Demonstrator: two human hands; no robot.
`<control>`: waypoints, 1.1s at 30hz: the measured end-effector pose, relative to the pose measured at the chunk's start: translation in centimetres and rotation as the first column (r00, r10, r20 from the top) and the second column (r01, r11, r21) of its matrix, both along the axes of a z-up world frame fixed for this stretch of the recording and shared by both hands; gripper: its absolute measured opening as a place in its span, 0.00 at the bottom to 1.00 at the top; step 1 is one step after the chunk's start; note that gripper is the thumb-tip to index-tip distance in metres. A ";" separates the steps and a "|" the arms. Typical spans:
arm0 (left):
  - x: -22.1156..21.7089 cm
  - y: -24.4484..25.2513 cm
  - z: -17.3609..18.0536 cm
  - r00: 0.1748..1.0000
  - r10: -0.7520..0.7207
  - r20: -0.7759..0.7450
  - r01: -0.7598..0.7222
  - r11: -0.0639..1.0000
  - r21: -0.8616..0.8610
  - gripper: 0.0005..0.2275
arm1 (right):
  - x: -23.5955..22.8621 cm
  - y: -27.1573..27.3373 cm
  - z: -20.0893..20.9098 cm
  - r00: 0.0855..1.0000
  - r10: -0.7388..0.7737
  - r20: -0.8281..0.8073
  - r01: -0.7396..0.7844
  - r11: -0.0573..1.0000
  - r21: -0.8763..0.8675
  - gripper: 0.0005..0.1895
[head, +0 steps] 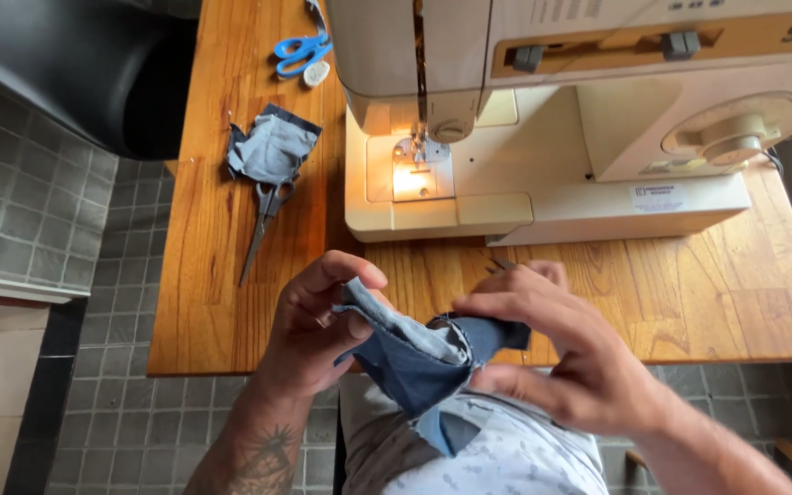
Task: Sewing denim fabric pieces together and trimming the edges and threads with scissors.
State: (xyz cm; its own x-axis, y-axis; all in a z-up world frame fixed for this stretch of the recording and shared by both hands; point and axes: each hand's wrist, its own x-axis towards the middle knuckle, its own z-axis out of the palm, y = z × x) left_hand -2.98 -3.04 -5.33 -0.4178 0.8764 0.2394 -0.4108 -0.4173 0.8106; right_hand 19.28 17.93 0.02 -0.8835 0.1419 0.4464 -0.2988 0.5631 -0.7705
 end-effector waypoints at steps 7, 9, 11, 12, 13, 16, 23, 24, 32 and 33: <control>-0.7 -0.4 -0.7 0.993 0.115 0.004 -0.115 0.993 -0.008 0.18 | -1.1 0.1 1.7 0.940 -0.112 -0.324 0.240 0.889 0.390 0.08; -0.9 -0.5 -0.9 0.976 0.204 -0.076 -0.204 0.979 -0.001 0.15 | -0.8 0.2 1.8 0.943 -0.180 -0.280 0.261 0.922 0.285 0.08; -1.0 -0.8 -0.3 0.966 0.219 -0.136 -0.225 0.974 -0.036 0.15 | -0.8 0.6 2.1 0.946 -0.185 -0.266 0.254 0.933 0.255 0.09; -1.0 -1.0 0.0 0.954 0.226 -0.195 -0.244 0.967 -0.070 0.15 | -0.8 0.8 2.3 0.949 -0.193 -0.250 0.251 0.941 0.225 0.09; -0.8 -1.0 0.0 0.954 0.230 -0.194 -0.247 0.967 -0.068 0.15 | -0.6 0.9 1.9 0.949 -0.190 -0.250 0.248 0.942 0.227 0.09; -0.4 -0.9 -0.1 0.930 0.256 -0.265 -0.289 0.953 -0.093 0.17 | -0.3 1.3 1.5 0.946 -0.234 -0.225 0.290 0.920 0.263 0.13; 0.8 -0.6 0.5 0.901 0.264 -0.344 -0.285 0.959 -0.010 0.12 | -0.4 1.4 2.0 0.989 -0.148 -0.003 0.148 0.988 0.030 0.19; 1.1 -0.7 0.6 0.899 0.265 -0.350 -0.287 0.958 -0.011 0.12 | -0.4 1.3 2.4 0.990 -0.140 0.028 0.139 0.989 0.046 0.28; 2.2 -0.4 1.0 0.910 0.278 -0.309 -0.302 0.953 -0.033 0.19 | 0.0 1.6 -0.3 0.988 -0.113 -0.109 0.071 0.942 -0.329 0.15; 2.4 -0.3 0.9 0.911 0.303 -0.281 -0.317 0.949 -0.003 0.22 | 0.0 1.7 -0.4 0.986 -0.131 -0.103 0.080 0.916 -0.394 0.14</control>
